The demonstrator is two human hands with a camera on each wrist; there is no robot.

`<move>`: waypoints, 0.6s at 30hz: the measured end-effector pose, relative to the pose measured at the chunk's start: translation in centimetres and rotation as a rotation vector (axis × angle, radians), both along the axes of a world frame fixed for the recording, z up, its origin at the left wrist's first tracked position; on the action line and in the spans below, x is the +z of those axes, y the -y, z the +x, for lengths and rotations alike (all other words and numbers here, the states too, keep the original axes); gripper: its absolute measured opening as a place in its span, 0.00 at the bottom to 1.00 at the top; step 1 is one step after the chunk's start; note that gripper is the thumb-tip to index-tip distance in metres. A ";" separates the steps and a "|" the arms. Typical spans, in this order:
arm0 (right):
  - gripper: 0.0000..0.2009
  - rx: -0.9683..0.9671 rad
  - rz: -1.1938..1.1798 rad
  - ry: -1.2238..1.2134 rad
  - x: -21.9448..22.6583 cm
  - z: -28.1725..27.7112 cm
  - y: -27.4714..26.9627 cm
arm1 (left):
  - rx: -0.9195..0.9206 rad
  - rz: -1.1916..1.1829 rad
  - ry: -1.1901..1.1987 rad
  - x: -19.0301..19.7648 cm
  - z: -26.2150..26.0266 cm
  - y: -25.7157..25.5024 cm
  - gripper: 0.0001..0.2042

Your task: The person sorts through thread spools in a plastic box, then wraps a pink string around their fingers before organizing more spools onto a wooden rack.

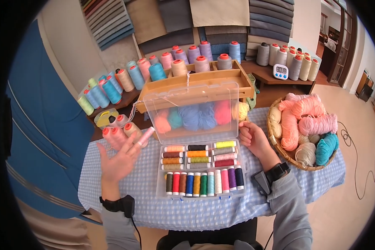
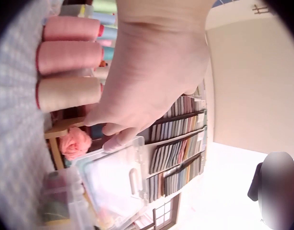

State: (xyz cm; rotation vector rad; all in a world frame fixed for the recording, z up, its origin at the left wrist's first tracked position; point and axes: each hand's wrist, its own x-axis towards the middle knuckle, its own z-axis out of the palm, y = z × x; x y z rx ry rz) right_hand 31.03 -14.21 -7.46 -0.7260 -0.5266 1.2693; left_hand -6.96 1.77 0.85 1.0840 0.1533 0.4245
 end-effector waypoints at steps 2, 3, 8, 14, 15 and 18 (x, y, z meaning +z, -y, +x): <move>0.09 0.003 0.008 0.006 0.1 0.0 0.0 | -0.060 0.241 0.091 0.9 0.1 0.7 0.55; 0.09 0.005 0.008 0.001 0.2 -0.1 0.0 | -0.061 0.237 0.095 1.6 0.4 1.6 0.55; 0.10 -0.010 -0.016 -0.018 0.5 -0.1 0.2 | -0.452 0.122 0.213 1.5 4.7 4.8 0.55; 0.18 0.244 -0.370 0.823 5.8 -0.9 3.2 | -0.609 0.979 0.030 0.0 6.9 3.6 0.53; 0.17 0.273 -0.423 0.860 7.1 -1.5 3.6 | -0.627 0.957 -0.018 0.4 7.0 4.0 0.53; 0.12 0.049 -0.362 1.129 10.3 -5.0 4.1 | -0.641 0.956 -0.057 1.0 7.6 4.7 0.52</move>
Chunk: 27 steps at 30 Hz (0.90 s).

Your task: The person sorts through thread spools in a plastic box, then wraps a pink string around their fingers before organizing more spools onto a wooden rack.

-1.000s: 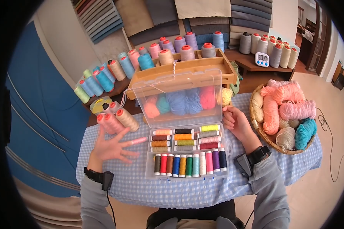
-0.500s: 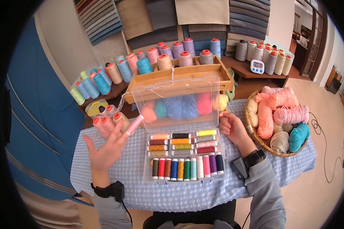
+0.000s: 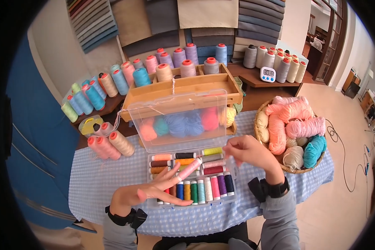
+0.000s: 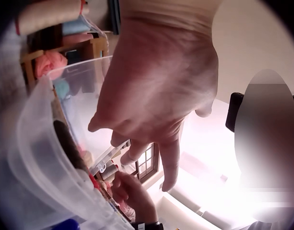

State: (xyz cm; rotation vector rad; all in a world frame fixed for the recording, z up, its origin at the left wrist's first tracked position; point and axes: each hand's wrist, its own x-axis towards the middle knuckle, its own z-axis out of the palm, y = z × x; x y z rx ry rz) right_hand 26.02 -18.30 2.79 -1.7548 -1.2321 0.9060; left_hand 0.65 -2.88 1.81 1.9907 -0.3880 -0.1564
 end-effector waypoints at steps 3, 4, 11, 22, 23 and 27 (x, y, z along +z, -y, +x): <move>0.07 0.130 0.295 0.357 1.9 -3.1 -0.2 | -0.004 0.044 -0.001 -0.2 0.3 0.2 0.49; 0.11 0.254 0.487 0.648 2.7 -4.4 -0.5 | -0.006 0.060 -0.013 -0.3 0.3 0.3 0.48; 0.14 0.475 0.341 0.939 0.6 -8.4 -1.3 | -0.009 0.071 0.083 -1.2 0.0 1.2 0.43; 0.11 0.549 0.341 0.872 -0.7 -8.0 -2.0 | 0.064 0.025 0.091 -2.4 -0.4 1.2 0.41; 0.10 0.542 0.325 0.855 -0.7 -8.0 -2.0 | 0.064 0.022 0.090 -2.4 -0.4 1.1 0.41; 0.09 0.542 0.296 0.916 -0.6 -8.2 -2.1 | 0.078 0.041 0.079 -2.0 -0.4 1.0 0.42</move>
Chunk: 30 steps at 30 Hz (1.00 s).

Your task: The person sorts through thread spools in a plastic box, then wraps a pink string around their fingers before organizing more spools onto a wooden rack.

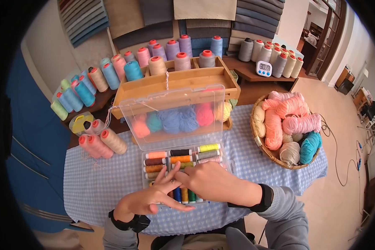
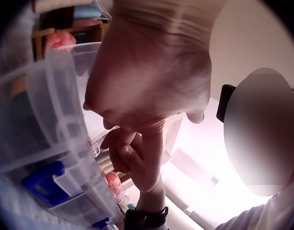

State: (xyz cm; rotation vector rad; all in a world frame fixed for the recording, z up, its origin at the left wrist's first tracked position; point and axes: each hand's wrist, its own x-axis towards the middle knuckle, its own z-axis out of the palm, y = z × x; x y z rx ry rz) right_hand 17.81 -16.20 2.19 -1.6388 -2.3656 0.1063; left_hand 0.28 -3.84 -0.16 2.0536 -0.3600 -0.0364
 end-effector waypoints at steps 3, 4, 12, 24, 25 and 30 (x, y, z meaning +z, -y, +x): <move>0.10 -0.025 0.004 -0.057 -0.4 -0.1 -0.1 | 0.010 -0.008 -0.004 0.1 0.0 -0.1 0.42; 0.10 -0.026 0.025 -0.075 -0.6 -0.1 -0.1 | 0.012 -0.019 0.000 0.1 -0.1 -0.1 0.42; 0.10 -0.139 0.009 -0.050 -0.7 -0.8 0.0 | 0.034 -0.072 -0.017 0.0 0.0 -0.3 0.45; 0.11 -0.018 0.123 -0.200 -1.0 0.0 -0.2 | -0.046 -0.084 -0.071 -0.2 -0.1 -0.5 0.48; 0.11 -0.026 0.105 -0.196 -1.0 0.1 -0.1 | -0.041 -0.053 -0.075 -0.5 -0.1 -0.4 0.48; 0.11 -0.036 0.124 -0.122 -1.5 0.1 -0.1 | -0.018 -0.053 -0.066 -0.6 0.1 -0.3 0.48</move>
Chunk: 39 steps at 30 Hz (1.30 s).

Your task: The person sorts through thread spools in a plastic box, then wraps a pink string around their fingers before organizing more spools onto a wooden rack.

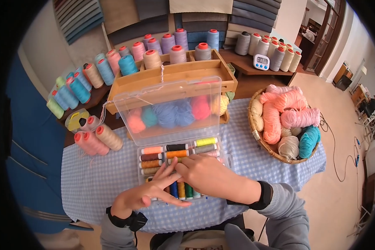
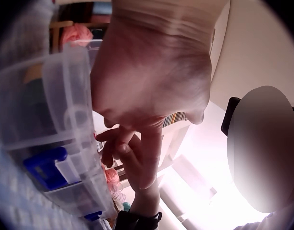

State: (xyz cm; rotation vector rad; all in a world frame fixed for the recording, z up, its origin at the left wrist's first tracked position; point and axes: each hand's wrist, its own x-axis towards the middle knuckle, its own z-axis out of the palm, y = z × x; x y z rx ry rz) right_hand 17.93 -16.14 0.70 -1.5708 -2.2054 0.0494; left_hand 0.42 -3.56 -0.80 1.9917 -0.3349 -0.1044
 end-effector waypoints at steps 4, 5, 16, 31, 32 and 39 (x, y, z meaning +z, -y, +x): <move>0.11 -0.058 -0.025 0.039 0.0 -0.4 0.0 | 0.022 -0.021 0.020 -0.1 0.1 -0.1 0.48; 0.11 -0.067 -0.001 0.045 0.0 -0.5 0.0 | 0.023 -0.022 0.019 0.0 0.1 -0.2 0.48; 0.15 -0.162 -0.048 0.064 -0.2 -1.2 -0.2 | 0.091 -0.038 0.003 -0.1 -0.1 -0.2 0.49; 0.11 -0.080 -0.008 -0.001 0.6 -1.1 0.5 | -0.021 -0.046 0.041 0.6 -0.7 -0.4 0.49; 0.11 -0.105 -0.007 0.018 0.5 -1.1 0.4 | -0.022 -0.046 0.040 0.7 -0.6 -0.4 0.49; 0.08 -0.198 -0.023 0.056 0.6 -1.7 0.1 | 0.039 -0.057 0.064 0.5 -0.6 -0.7 0.49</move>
